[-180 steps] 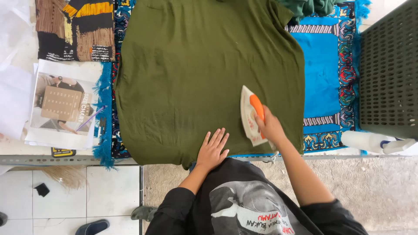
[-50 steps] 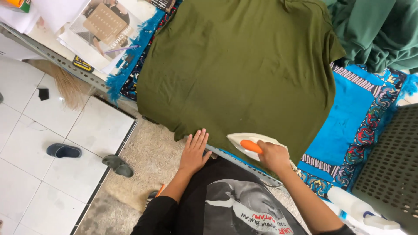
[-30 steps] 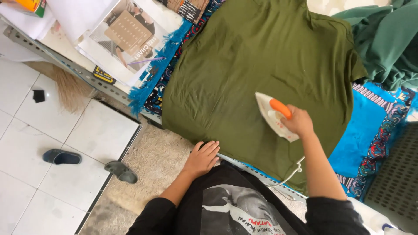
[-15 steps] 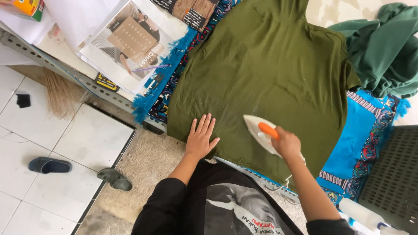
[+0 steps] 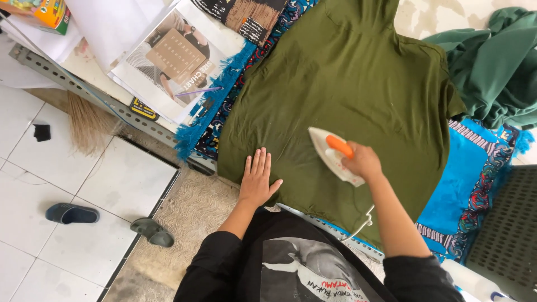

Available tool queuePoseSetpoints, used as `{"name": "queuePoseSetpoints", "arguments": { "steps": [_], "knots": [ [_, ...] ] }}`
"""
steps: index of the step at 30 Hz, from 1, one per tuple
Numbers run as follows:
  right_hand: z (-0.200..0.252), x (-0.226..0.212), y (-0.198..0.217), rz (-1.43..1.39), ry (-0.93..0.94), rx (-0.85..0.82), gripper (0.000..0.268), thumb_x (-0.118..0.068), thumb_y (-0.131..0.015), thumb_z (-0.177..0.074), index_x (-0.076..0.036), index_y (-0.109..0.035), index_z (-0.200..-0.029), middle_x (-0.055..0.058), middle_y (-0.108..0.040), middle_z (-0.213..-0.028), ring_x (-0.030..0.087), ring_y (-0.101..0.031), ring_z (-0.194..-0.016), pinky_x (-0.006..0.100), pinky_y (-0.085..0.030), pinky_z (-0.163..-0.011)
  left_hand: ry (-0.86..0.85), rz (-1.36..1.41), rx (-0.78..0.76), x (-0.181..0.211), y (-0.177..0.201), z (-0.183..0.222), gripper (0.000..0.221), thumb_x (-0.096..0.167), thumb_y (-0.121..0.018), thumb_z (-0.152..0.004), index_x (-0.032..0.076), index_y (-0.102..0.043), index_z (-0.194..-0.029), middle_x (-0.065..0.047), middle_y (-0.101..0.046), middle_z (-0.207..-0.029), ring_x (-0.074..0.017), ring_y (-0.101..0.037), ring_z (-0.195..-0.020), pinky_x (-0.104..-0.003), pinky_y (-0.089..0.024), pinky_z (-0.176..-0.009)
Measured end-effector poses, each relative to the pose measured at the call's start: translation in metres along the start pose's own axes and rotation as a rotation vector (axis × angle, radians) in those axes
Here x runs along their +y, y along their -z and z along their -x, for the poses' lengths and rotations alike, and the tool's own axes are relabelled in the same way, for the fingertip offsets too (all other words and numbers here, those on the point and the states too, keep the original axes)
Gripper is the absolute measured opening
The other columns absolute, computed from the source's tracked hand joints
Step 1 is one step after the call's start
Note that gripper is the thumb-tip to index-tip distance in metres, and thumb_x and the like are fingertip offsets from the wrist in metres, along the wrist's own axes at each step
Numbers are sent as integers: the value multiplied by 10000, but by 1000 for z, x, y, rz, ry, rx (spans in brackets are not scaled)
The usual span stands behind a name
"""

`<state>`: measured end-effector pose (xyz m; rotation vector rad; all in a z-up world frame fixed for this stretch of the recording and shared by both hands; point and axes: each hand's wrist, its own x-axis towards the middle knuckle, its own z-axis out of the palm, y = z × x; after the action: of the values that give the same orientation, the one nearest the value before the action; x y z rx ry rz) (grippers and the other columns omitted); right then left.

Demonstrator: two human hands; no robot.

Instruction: Ironing a green garment on a padded work table and then folding it into a neat rectangle.

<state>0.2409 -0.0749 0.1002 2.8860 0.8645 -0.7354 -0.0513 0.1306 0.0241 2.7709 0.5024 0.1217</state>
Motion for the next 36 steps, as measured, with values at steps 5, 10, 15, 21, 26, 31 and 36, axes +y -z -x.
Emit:
{"name": "queuePoseSetpoints", "arguments": {
  "steps": [5, 10, 15, 21, 26, 31, 36],
  "knots": [
    [85, -16, -60, 146, 93, -130, 458, -392, -691, -758, -291, -673, -1204, 134, -773, -913, 381, -763, -909, 497, -618, -829, -3, 6, -13, -1, 0, -1, 857, 581, -427, -991, 6, -250, -1602, -221, -145, -1703, -334, -96, -1591, -552, -10, -1291],
    [87, -8, -93, 239, 130, 70, 323, -392, -632, -785, -375, -619, -1107, -1, -721, -819, 289, -759, -750, 423, -638, -711, -34, 7, 10, -3, -2, 0, 771, 487, -406, -1011, 24, -250, -1608, -196, -154, -1710, -310, -113, -1593, -559, -27, -1283],
    [-5, 4, -67, 277, 58, 275, 282, -413, -625, -861, -273, -635, -1106, 69, -723, -753, 333, -764, -743, 465, -624, -684, -49, -15, 50, -3, -3, 0, 783, 487, -418, -1000, 16, -258, -1604, -209, -166, -1704, -324, -125, -1589, -581, -41, -1273],
    [-73, -27, 7, 50, -161, 188, 337, -353, -669, -776, -243, -677, -1094, 136, -752, -888, 399, -757, -911, 500, -606, -812, -35, 14, -74, -4, 5, 0, 791, 489, -398, -1020, 12, -193, -1616, -213, -98, -1710, -329, -56, -1593, -591, 2, -1270],
    [-38, -51, 8, -57, -81, 90, 455, -354, -681, -758, -223, -715, -1193, 193, -766, -983, 433, -732, -1006, 541, -584, -901, -8, 70, -205, -5, 15, -1, 772, 504, -306, -1052, 30, -117, -1632, -183, -13, -1721, -302, 20, -1594, -572, 58, -1274],
    [48, -63, -34, 63, 40, -71, 467, -377, -663, -767, -257, -696, -1217, 187, -780, -954, 419, -755, -955, 538, -605, -863, -4, 131, -225, -7, 14, -1, 787, 535, -237, -1061, 17, -89, -1635, -182, 6, -1723, -293, 38, -1595, -550, 79, -1272],
    [93, -45, -82, 187, 99, -8, 338, -426, -640, -782, -317, -641, -1102, 67, -737, -808, 331, -766, -810, 468, -632, -733, 5, 106, -200, -6, 11, -2, 816, 557, -273, -1054, -5, -117, -1625, -209, -27, -1716, -316, 18, -1593, -558, 65, -1265]
  ]
}}
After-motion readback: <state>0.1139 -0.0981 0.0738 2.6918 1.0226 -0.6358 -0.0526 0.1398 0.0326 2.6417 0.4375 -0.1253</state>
